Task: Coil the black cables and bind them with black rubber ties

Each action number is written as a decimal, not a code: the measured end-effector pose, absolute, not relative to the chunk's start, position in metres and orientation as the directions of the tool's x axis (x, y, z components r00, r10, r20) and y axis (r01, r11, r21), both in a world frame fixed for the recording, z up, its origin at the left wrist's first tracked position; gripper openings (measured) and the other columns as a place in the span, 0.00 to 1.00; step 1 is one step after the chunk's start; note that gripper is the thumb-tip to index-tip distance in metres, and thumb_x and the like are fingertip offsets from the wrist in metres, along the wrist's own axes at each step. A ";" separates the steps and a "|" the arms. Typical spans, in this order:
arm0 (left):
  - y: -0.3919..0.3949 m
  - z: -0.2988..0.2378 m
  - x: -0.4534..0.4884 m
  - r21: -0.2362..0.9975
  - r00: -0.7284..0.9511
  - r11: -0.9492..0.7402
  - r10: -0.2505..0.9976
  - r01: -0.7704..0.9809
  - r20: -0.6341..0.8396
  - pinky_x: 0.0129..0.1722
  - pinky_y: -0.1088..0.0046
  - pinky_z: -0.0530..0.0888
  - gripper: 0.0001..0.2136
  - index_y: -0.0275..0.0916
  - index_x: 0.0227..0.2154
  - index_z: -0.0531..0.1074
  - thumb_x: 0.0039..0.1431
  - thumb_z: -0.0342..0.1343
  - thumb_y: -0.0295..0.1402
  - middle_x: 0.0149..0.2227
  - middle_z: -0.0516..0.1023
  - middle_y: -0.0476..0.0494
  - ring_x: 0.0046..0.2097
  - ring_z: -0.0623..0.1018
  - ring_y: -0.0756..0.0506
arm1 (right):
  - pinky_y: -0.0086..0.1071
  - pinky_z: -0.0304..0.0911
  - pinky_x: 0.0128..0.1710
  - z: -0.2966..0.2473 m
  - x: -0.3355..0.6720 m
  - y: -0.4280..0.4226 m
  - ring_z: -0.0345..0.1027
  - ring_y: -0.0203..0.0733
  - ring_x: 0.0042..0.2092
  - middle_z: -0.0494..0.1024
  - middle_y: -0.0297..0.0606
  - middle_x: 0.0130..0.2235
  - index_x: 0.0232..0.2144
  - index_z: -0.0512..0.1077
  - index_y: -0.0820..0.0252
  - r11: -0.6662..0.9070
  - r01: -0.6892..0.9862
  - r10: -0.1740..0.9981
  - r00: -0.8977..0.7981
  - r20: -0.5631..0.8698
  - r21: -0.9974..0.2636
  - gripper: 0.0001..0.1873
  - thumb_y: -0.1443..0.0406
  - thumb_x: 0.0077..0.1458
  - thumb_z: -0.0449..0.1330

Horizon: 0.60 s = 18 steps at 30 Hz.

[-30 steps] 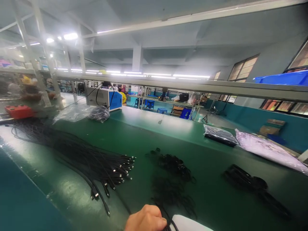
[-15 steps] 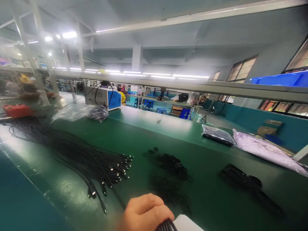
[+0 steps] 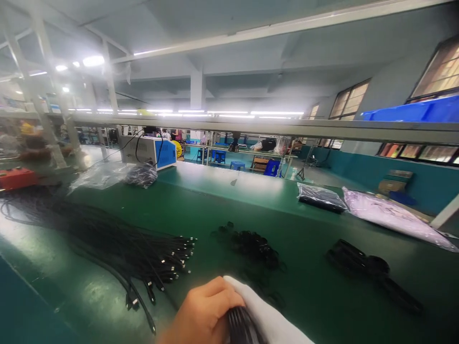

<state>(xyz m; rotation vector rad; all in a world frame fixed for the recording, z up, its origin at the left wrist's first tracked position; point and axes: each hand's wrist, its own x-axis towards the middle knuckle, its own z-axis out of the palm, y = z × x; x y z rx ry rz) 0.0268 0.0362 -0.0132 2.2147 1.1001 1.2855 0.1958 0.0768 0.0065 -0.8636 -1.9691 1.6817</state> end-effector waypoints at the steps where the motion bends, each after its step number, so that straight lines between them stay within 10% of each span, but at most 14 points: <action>1: 0.036 -0.012 0.026 0.647 0.279 -0.621 0.781 0.442 0.559 0.32 0.80 0.69 0.13 0.38 0.33 0.72 0.53 0.43 0.20 0.30 0.73 0.45 0.32 0.73 0.50 | 0.49 0.58 0.53 0.007 0.192 0.079 0.63 0.54 0.52 0.71 0.44 0.50 0.52 0.66 0.58 0.078 0.188 0.678 -0.730 -0.086 -0.979 0.29 0.59 0.49 0.65; 7: 0.036 -0.012 0.024 0.730 0.222 -0.500 0.865 0.465 0.451 0.32 0.79 0.68 0.13 0.37 0.32 0.74 0.53 0.45 0.21 0.30 0.72 0.46 0.32 0.72 0.49 | 0.41 0.63 0.47 0.021 0.180 0.076 0.67 0.50 0.43 0.72 0.37 0.38 0.42 0.72 0.60 0.039 0.110 0.653 -0.755 -0.058 -0.993 0.21 0.61 0.44 0.66; 12: 0.040 -0.009 0.025 0.866 0.107 -0.290 0.957 0.408 0.270 0.37 0.78 0.68 0.17 0.42 0.40 0.73 0.52 0.47 0.20 0.36 0.73 0.49 0.36 0.73 0.50 | 0.33 0.65 0.32 0.004 0.181 0.072 0.68 0.42 0.33 0.72 0.38 0.32 0.43 0.68 0.63 -0.372 -0.126 0.583 -0.803 -0.125 -0.920 0.28 0.60 0.39 0.69; 18: 0.053 -0.013 0.022 0.968 0.037 -0.075 0.997 0.241 0.068 0.24 0.78 0.68 0.11 0.39 0.38 0.68 0.51 0.48 0.24 0.25 0.69 0.55 0.23 0.71 0.52 | 0.32 0.67 0.30 -0.023 0.181 0.083 0.67 0.43 0.38 0.69 0.44 0.37 0.39 0.72 0.67 -0.454 -0.171 0.567 -0.812 -0.136 -0.874 0.24 0.57 0.43 0.69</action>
